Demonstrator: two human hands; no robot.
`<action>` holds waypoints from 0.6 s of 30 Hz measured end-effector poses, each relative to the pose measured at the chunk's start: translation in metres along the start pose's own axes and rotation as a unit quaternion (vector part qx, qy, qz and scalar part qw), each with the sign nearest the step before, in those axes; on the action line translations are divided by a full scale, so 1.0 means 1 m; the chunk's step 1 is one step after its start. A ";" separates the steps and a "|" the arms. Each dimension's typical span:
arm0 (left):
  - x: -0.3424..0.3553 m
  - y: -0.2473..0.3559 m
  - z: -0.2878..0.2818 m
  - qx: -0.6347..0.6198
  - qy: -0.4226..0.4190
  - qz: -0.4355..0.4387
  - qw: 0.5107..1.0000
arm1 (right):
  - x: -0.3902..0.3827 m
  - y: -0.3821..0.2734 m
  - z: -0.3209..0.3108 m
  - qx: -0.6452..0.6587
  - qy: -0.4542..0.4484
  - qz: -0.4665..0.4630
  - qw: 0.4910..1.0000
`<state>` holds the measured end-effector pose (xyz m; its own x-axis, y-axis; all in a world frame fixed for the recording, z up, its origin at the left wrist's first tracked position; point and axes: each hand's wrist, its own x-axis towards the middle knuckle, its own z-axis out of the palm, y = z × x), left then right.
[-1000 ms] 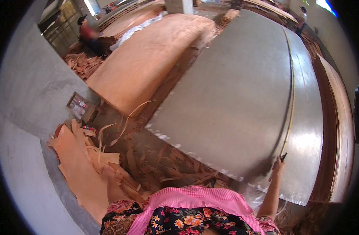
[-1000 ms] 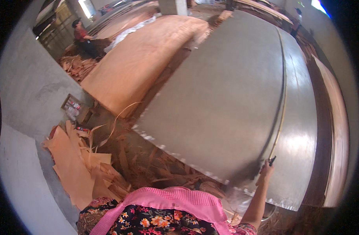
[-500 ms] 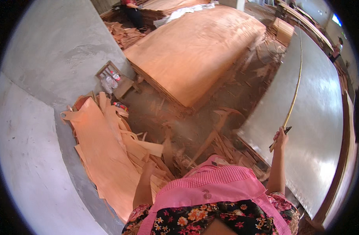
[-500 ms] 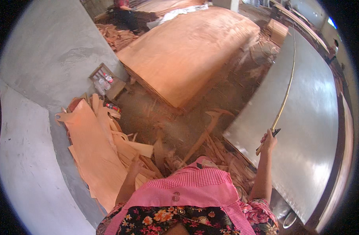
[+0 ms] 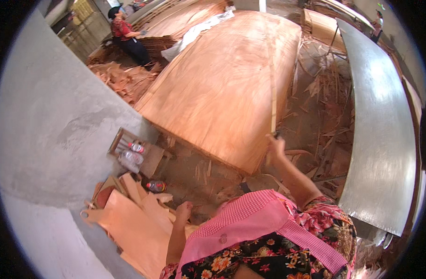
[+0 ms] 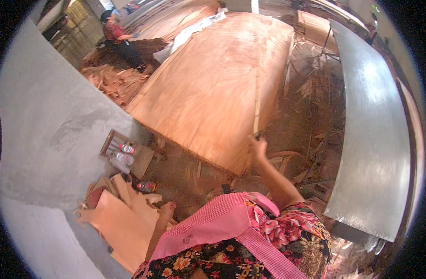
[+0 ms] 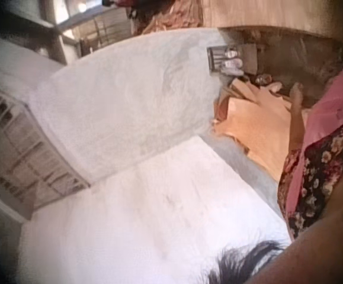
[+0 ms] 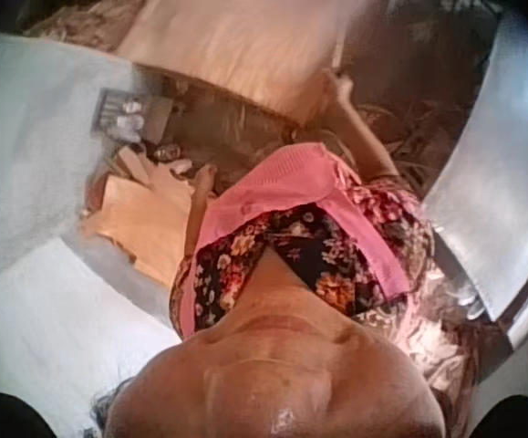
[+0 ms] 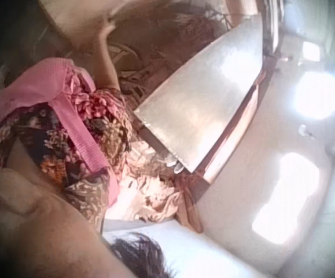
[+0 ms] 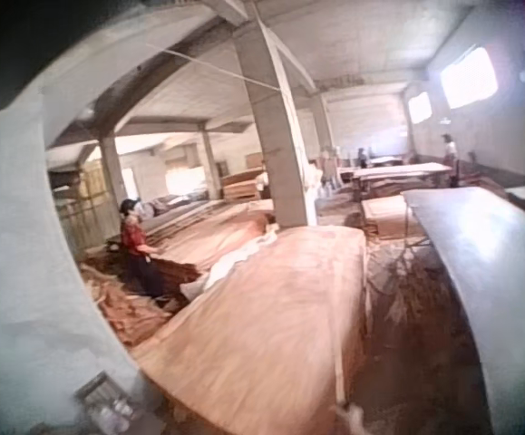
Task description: The person uses a utility knife to trim thin sheets of wood veneer, applying small pieces of tape to secure sections and moving large stacks of veneer around the workshop floor.
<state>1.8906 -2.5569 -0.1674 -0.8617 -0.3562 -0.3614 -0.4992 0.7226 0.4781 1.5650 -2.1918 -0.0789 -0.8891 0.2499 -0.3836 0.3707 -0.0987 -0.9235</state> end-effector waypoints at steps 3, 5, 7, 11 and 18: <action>0.053 -0.006 -0.033 -0.064 0.003 0.008 0.998 | 0.011 0.026 0.064 0.041 -0.062 0.020 0.997; 0.077 -0.018 -0.039 -0.118 0.048 -0.001 0.992 | 0.004 0.045 0.102 0.036 -0.074 0.089 0.993; 0.121 -0.043 -0.051 -0.131 0.049 0.006 0.990 | 0.007 0.063 0.151 0.016 -0.067 0.185 0.980; 0.267 -0.143 -0.070 -0.067 -0.013 0.054 0.996 | 0.041 0.104 0.255 0.006 -0.108 0.188 0.976; 0.581 -0.188 -0.160 -0.189 -0.005 -0.078 0.979 | 0.049 0.112 0.426 0.014 -0.159 0.208 0.965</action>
<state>1.4697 -2.9947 -0.3394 -0.7727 -0.4379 -0.4596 -0.6237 0.3889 0.6781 1.4483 -2.6006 -0.2029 -0.7039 -0.1249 -0.6992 0.7099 -0.1546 -0.6871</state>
